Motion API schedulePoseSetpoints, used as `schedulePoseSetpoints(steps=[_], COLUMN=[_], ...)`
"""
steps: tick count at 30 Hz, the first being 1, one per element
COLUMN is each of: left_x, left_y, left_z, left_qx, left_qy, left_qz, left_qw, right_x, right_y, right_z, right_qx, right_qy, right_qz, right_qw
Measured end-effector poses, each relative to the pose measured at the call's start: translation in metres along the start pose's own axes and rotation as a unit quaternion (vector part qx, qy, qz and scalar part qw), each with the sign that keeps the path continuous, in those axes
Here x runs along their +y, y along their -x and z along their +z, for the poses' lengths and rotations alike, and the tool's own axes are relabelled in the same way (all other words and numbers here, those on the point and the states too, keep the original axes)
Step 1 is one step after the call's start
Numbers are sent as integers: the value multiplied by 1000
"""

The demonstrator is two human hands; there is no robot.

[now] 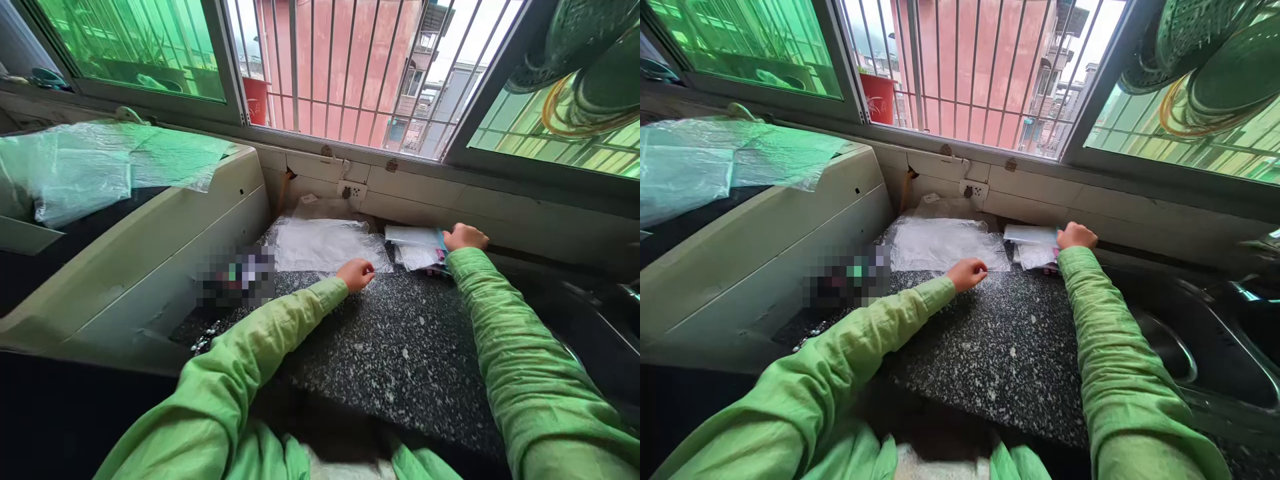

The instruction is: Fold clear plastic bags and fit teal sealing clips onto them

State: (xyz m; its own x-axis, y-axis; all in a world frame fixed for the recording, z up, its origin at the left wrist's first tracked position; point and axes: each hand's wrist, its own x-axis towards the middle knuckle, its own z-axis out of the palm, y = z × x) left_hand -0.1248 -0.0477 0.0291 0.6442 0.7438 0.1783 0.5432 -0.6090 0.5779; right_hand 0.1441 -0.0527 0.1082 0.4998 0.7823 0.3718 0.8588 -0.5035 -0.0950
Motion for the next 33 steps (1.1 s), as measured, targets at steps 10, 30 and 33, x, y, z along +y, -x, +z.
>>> schedulePoseSetpoints(steps=[10,30,33], left_x=[-63,-109,-106], left_y=[59,55,55], left_z=[-38,-53,-50], left_qx=[75,298,300], left_qy=[-77,157,201], left_qz=[-51,-222,-200], left_qw=[993,915,911], right_x=[-131,-137,-107], right_y=[26,125,158], right_z=[19,-22,-39], right_qx=[-48,202,209], right_qy=[-6,-227,-264], right_qz=[-187,-385,-421], right_qw=[981,872,842])
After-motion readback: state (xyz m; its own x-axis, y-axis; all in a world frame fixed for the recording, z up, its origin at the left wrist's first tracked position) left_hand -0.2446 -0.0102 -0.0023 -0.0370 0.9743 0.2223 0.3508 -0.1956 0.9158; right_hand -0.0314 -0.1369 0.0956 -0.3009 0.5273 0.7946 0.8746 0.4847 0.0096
